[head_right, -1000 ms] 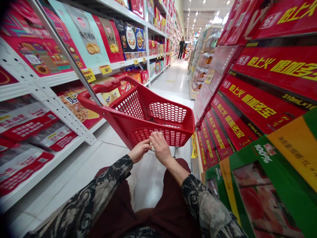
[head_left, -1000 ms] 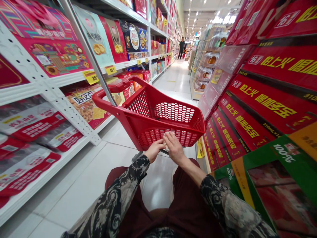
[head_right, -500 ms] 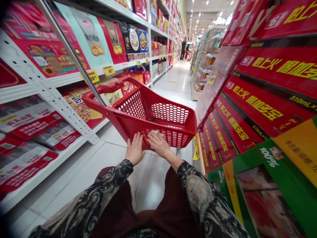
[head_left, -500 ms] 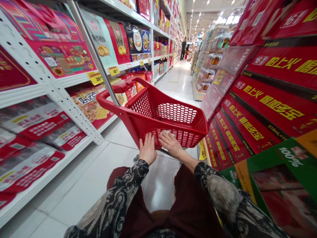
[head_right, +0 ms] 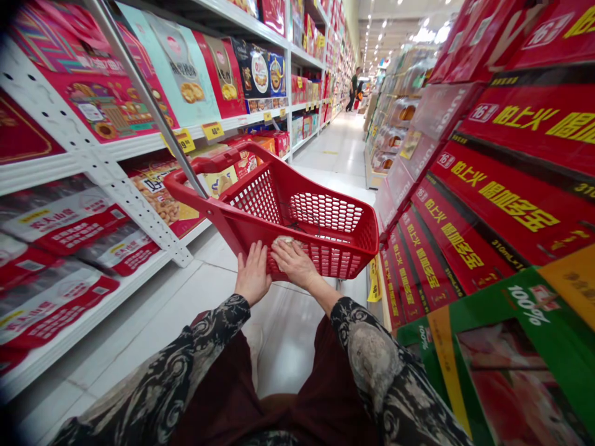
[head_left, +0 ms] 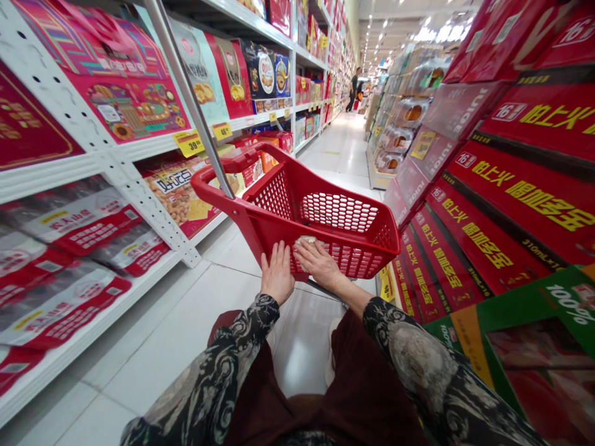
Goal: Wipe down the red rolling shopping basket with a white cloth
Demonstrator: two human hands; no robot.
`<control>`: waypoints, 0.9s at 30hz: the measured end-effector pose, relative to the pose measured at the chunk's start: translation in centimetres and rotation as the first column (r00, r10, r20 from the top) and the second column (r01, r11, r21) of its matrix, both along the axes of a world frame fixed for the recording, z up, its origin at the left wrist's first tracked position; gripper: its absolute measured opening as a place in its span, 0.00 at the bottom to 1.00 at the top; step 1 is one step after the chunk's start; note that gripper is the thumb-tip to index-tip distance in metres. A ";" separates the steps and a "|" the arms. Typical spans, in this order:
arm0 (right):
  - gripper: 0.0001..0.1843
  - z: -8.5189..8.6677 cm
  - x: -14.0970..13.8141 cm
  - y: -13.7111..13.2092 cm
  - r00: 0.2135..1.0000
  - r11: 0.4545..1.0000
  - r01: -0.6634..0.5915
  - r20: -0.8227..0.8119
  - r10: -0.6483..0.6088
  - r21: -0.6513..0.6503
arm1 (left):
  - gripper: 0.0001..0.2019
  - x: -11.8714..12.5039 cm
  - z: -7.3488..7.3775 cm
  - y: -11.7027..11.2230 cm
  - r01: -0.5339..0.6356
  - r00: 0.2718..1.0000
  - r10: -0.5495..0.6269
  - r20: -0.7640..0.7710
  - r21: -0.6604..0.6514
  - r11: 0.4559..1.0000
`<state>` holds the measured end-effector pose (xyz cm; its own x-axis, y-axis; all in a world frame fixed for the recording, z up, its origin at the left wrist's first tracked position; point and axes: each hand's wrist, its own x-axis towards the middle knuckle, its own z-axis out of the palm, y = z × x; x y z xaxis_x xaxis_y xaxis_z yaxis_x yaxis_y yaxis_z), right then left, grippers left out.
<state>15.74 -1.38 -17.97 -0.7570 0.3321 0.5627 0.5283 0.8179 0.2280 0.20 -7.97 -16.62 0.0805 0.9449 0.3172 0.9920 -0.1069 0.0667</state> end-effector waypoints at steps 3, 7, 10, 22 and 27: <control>0.19 -1.9 0.2 -0.7 0.997 0.999 -0.024 0.070 0.027 -0.034 | 0.36 -0.4 -0.6 -0.4 0.009 1.000 -0.009 -0.016 -0.002 1.000; 0.19 -0.7 -0.8 -1.4 0.996 0.997 -0.080 0.037 0.080 -0.001 | 0.34 -1.1 -0.7 -0.2 -0.015 1.000 0.015 -0.007 0.012 1.000; 0.21 2.2 -2.4 -1.0 0.994 0.998 -0.047 -0.095 0.051 0.044 | 0.34 -1.5 0.2 0.4 -0.044 0.999 0.044 0.019 0.041 0.998; 0.18 -0.7 -3.1 -0.2 0.994 0.995 -0.093 0.058 0.094 -0.023 | 0.36 -3.3 0.0 -0.2 -0.096 0.995 0.096 0.007 0.057 0.994; 0.21 3.0 -5.4 -0.5 0.989 0.993 -0.115 -0.095 0.116 0.011 | 0.34 -4.4 1.0 -0.2 -0.123 0.992 0.121 0.034 0.065 0.990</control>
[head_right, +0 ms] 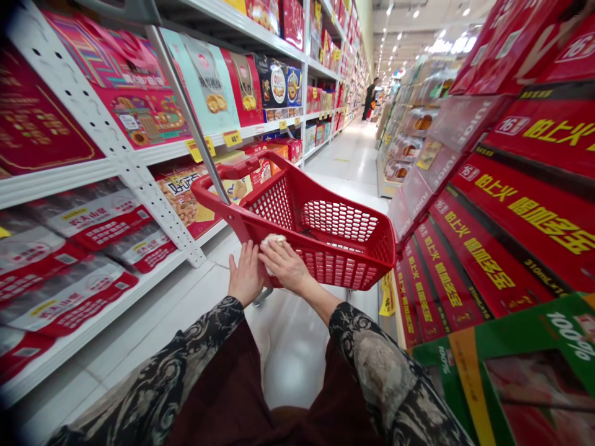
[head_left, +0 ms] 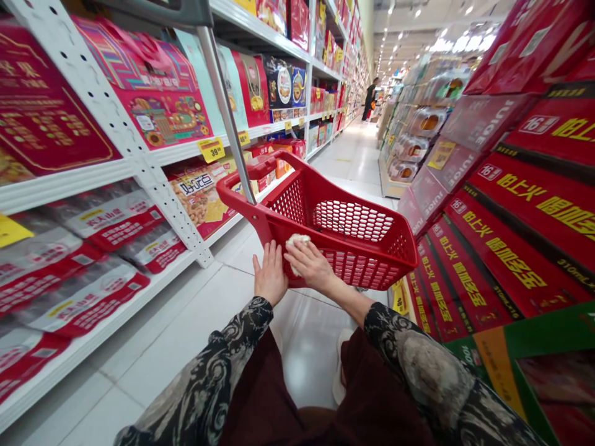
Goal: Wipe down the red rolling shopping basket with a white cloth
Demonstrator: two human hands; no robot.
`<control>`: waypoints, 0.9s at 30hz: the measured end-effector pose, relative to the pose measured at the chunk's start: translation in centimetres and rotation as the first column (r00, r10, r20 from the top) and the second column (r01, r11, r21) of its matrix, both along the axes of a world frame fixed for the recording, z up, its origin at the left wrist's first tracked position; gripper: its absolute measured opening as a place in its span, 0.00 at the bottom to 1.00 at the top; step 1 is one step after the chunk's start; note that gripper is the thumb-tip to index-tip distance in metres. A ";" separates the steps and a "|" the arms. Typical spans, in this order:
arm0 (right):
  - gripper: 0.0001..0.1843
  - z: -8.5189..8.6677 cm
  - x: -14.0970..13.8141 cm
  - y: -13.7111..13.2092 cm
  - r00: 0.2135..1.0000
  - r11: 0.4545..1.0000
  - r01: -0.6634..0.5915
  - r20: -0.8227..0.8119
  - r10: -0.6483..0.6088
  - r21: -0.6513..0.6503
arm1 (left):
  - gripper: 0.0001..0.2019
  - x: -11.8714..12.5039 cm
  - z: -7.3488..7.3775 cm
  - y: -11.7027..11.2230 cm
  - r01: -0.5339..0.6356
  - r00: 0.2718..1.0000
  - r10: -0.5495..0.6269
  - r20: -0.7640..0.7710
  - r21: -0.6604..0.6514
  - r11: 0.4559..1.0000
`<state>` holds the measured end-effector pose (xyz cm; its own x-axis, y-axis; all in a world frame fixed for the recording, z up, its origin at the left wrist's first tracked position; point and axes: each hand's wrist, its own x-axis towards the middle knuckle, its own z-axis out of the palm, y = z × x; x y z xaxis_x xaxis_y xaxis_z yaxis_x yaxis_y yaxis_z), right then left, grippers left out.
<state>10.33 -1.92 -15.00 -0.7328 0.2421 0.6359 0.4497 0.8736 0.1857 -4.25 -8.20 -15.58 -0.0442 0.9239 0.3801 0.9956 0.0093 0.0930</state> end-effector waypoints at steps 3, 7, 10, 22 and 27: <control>0.22 2.8 -1.9 0.9 0.996 0.998 0.056 -0.075 -0.056 -0.008 | 0.34 -0.5 1.1 0.2 -0.018 1.000 0.018 0.026 0.020 1.000; 0.21 2.5 -2.6 2.1 0.998 0.998 0.057 -0.003 -0.057 0.025 | 0.34 -1.0 1.5 0.2 -0.057 0.998 0.056 0.030 0.019 0.998; 0.20 -0.3 -2.0 1.9 0.994 0.999 0.039 0.104 -0.038 -0.005 | 0.35 -1.5 1.1 -0.3 -0.065 0.998 0.065 0.001 -0.001 0.998; 0.21 5.2 -6.6 1.3 0.998 0.999 -0.015 -0.060 0.017 0.047 | 0.37 -3.5 1.9 -0.1 -0.141 0.990 0.141 0.029 0.000 0.990; 0.20 4.8 -8.5 2.3 0.998 0.998 -0.048 0.054 0.045 0.043 | 0.38 -4.3 2.0 -0.4 -0.166 0.986 0.166 0.009 0.006 0.986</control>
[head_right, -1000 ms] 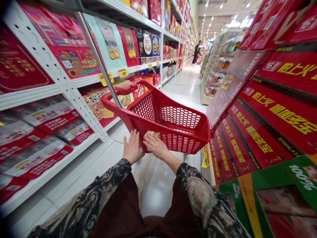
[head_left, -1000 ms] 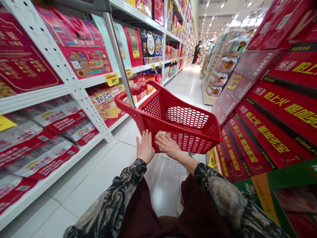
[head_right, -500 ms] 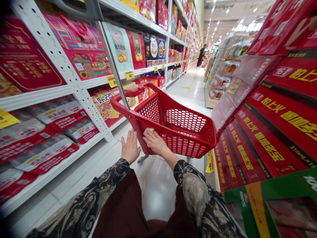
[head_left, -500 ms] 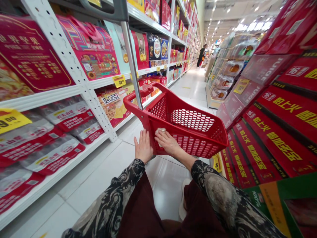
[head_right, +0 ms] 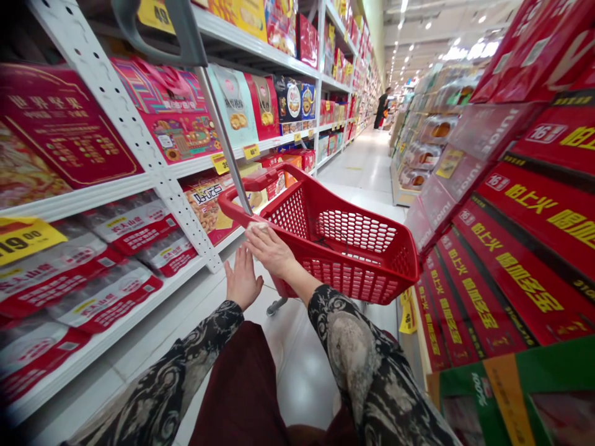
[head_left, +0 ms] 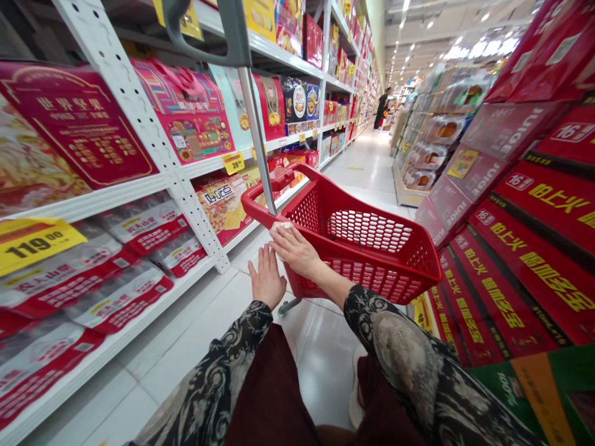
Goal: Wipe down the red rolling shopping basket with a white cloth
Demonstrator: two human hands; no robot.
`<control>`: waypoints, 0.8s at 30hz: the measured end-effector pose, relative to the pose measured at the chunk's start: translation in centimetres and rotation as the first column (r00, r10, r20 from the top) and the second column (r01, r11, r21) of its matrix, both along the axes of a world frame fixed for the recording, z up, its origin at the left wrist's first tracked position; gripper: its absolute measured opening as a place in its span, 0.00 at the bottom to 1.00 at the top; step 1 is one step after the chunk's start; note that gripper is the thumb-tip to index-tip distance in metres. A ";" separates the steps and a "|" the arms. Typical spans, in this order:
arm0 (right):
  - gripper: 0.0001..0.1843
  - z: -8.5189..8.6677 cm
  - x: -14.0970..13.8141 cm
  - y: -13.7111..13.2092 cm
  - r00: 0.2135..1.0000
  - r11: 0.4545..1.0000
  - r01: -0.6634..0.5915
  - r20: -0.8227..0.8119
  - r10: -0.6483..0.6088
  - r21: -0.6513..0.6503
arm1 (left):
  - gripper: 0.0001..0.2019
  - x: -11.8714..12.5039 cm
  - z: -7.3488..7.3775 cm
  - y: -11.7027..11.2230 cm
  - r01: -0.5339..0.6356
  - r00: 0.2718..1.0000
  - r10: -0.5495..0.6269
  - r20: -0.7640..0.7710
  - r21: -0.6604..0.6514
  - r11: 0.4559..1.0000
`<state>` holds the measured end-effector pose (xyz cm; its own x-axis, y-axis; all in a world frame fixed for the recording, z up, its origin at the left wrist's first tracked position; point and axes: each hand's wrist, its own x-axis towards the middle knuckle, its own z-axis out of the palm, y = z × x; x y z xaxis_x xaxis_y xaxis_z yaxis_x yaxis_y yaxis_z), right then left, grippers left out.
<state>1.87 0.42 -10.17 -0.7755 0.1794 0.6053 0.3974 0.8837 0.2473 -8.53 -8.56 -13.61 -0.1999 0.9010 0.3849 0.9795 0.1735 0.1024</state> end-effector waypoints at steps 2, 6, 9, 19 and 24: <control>0.18 -2.2 0.7 -0.1 0.997 1.000 -0.013 0.071 0.014 -0.015 | 0.38 -0.4 -0.5 -0.2 -0.003 1.000 0.003 -0.012 0.013 1.000; 0.16 -5.9 2.8 -1.1 0.984 0.997 -0.020 0.176 0.033 -0.073 | 0.37 -0.7 -1.4 -0.4 0.006 1.000 -0.006 -0.026 0.016 1.000; 0.18 -5.4 3.8 -1.9 0.991 0.995 -0.038 0.124 0.048 -0.087 | 0.37 -0.2 -1.0 -0.1 0.018 1.000 -0.018 -0.011 0.021 1.000; 0.21 -0.5 5.3 0.2 0.958 0.973 0.197 -0.185 -0.217 -0.120 | 0.34 3.4 1.3 1.7 0.154 0.988 -0.154 -0.012 0.118 0.981; 0.20 -4.8 9.3 -1.0 0.965 0.978 0.197 -0.164 -0.205 -0.067 | 0.34 5.9 -1.2 0.8 0.256 0.966 -0.256 -0.047 0.008 0.967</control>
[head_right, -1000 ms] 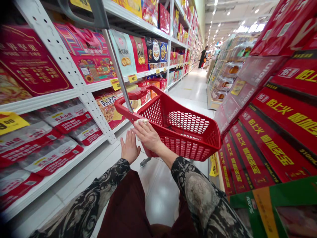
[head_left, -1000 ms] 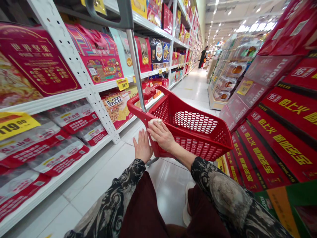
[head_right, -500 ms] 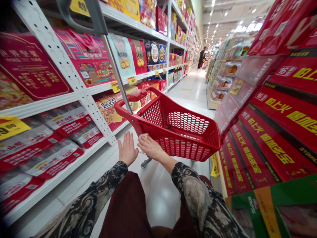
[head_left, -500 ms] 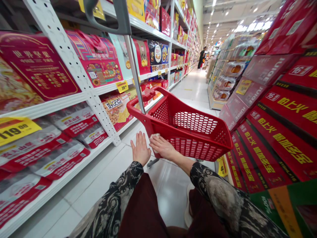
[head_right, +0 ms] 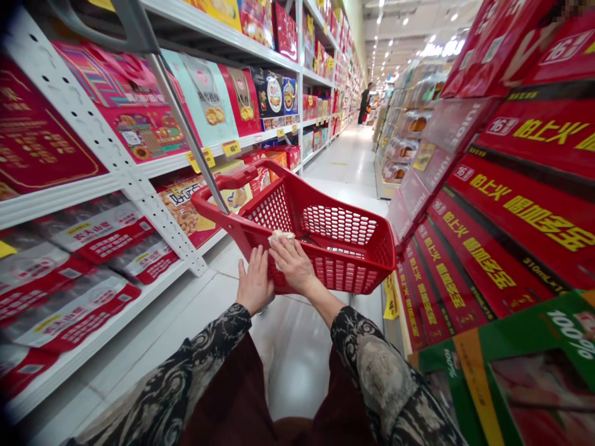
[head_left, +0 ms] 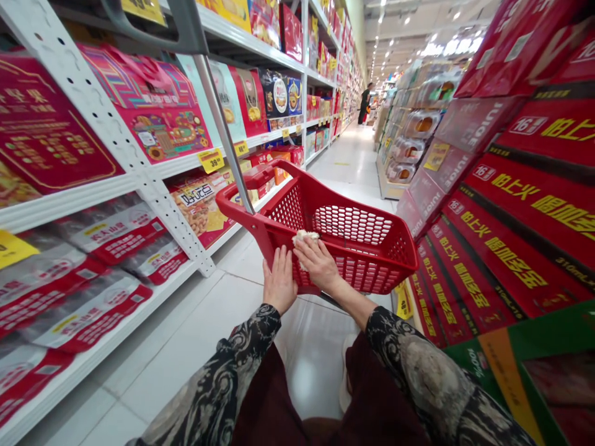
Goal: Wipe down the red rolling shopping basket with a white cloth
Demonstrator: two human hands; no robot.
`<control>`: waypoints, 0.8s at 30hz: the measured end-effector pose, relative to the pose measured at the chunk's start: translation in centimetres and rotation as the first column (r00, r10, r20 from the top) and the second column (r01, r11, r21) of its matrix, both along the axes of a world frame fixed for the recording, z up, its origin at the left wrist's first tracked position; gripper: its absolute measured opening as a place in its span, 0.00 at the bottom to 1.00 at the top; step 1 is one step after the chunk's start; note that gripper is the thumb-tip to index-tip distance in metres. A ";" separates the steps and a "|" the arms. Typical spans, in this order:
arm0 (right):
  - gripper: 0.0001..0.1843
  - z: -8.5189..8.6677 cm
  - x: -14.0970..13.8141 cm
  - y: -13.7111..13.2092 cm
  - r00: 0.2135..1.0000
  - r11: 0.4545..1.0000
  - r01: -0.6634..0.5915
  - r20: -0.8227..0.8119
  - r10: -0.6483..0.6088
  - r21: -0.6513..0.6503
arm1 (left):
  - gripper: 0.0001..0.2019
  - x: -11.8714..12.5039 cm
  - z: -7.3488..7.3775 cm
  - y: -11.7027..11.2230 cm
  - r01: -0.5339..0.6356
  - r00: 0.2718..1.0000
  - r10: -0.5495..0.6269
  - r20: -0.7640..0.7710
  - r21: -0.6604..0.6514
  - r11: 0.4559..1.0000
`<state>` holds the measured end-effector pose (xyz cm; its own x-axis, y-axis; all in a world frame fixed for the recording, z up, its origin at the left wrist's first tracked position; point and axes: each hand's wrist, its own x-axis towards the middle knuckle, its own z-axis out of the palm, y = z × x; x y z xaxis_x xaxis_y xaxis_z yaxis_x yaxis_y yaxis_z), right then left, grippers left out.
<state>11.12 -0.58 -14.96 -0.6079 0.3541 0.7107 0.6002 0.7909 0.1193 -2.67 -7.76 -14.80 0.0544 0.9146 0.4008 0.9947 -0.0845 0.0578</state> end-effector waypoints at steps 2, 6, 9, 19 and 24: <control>0.21 -1.4 1.9 -0.9 1.000 1.000 0.012 0.020 -0.012 -0.008 | 0.34 0.8 -0.8 -0.5 0.031 0.999 -0.032 -0.009 -0.033 0.999; 0.22 -2.9 4.9 -2.6 0.998 0.998 0.039 0.056 -0.036 -0.050 | 0.35 2.3 -1.4 -1.1 0.113 0.993 -0.115 -0.019 -0.066 0.991; 0.21 -2.2 5.5 -2.9 1.000 0.999 0.025 0.001 -0.025 -0.022 | 0.35 3.1 -1.3 -0.8 0.129 0.991 -0.130 -0.017 -0.061 0.990; 0.22 -2.3 7.8 -1.5 0.987 0.992 0.127 -0.098 -0.125 0.011 | 0.33 5.0 -0.2 0.3 0.140 0.988 -0.141 -0.055 -0.025 0.990; 0.22 -5.5 9.6 -4.1 0.992 0.990 0.123 -0.026 -0.125 -0.074 | 0.34 6.3 -1.1 -0.7 0.228 0.970 -0.235 -0.067 -0.097 0.969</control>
<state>20.73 -4.69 -20.48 -0.5345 0.4761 0.6983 0.6966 0.7160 0.0451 3.66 -8.44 -15.86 0.2968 0.9048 0.3053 0.9503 -0.3114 -0.0009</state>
